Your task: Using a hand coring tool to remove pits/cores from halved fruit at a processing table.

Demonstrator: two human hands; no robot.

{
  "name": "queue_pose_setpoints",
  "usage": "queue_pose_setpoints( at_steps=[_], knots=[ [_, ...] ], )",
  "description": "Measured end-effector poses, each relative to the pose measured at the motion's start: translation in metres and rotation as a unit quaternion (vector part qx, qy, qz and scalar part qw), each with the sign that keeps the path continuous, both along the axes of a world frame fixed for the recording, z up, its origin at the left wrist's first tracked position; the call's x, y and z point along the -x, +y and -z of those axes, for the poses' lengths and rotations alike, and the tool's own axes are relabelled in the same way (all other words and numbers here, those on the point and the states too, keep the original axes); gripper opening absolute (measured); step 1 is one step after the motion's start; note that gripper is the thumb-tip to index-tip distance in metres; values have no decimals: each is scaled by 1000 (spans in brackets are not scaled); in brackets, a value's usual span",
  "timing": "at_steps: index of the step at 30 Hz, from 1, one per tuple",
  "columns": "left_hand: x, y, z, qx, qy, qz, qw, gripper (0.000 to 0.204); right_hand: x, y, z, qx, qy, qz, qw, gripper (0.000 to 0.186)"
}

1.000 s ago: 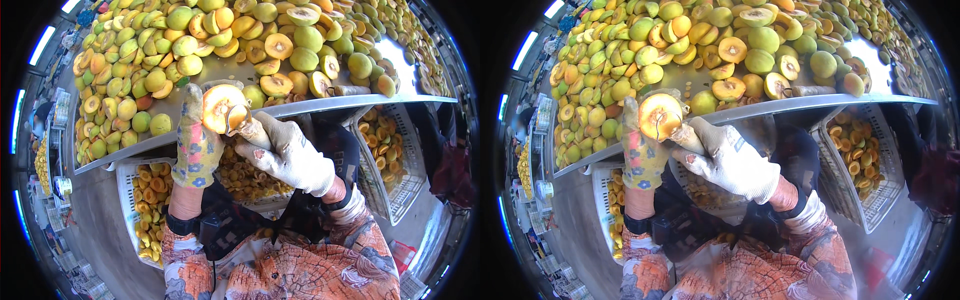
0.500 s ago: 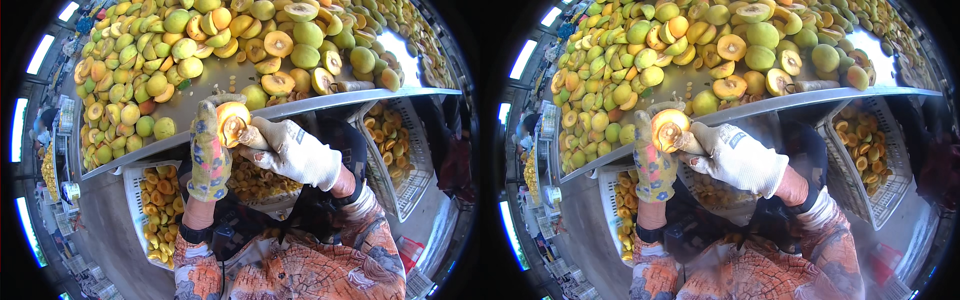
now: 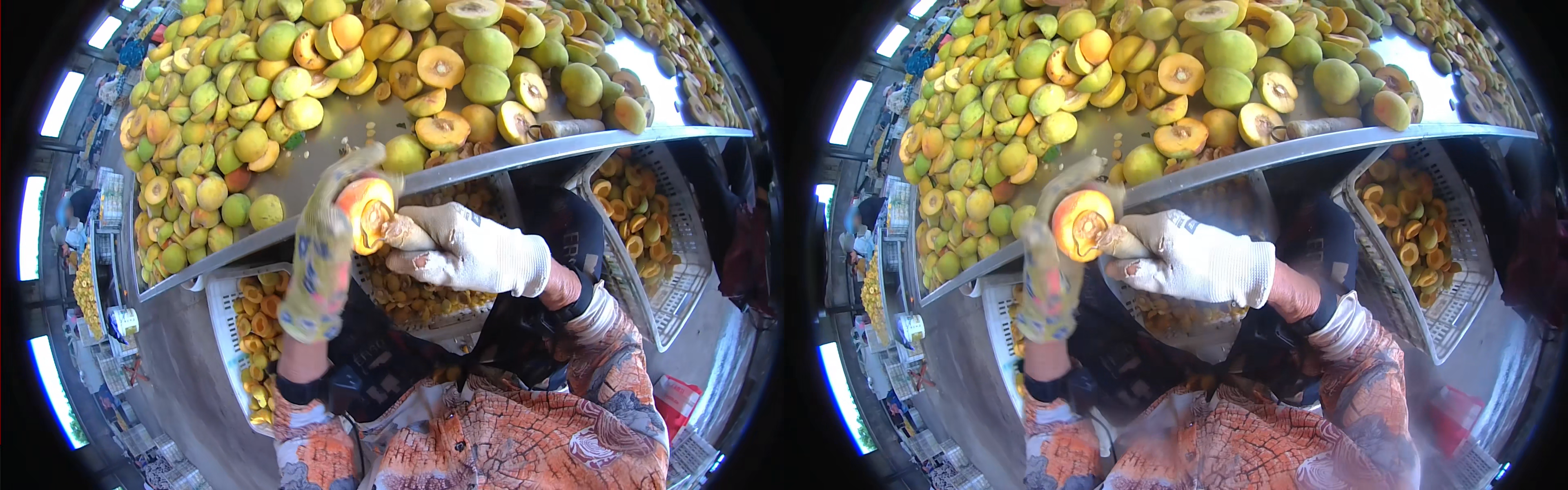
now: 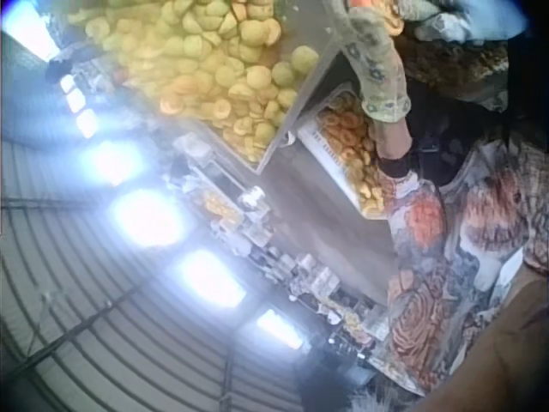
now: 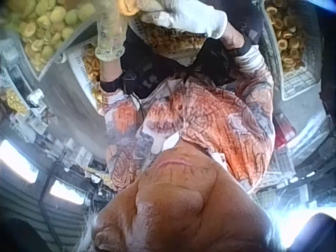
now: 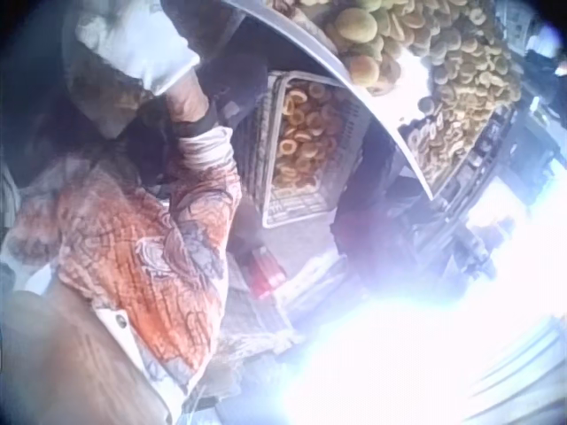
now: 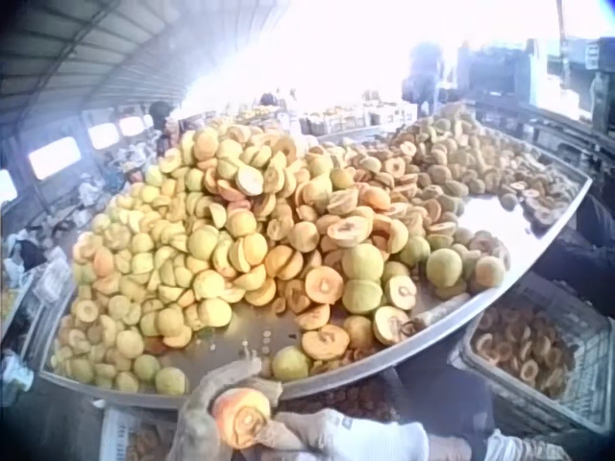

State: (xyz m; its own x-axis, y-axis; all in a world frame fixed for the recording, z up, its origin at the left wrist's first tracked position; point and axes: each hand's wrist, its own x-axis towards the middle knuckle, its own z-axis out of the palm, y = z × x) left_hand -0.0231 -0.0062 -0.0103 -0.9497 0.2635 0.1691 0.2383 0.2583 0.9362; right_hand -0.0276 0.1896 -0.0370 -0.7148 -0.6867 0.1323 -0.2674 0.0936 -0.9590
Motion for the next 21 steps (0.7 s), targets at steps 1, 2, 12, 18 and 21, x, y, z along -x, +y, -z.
queue_pose_setpoints(
  at_steps=[1, 2, 12, 18, 21],
  knots=[
    [-11, 12, -2, -70, 11, -29, 997, 92, -2, -2, -10, 25, -49, -32, 998, 30],
    [-18, 30, 1, -137, 74, -123, 980, 85, -4, -8, -12, 34, -85, -55, 994, 36],
    [-13, 21, -20, -165, -157, -34, 973, 22, -8, -2, -8, 81, -123, -98, 984, 34],
    [-27, 21, -12, -60, -10, -136, 989, 59, -13, -5, -8, 41, -267, -148, 951, 38],
    [-22, 14, -14, -129, -71, -96, 984, 63, -11, -3, -32, -53, -333, -130, 932, 34]
  ],
)
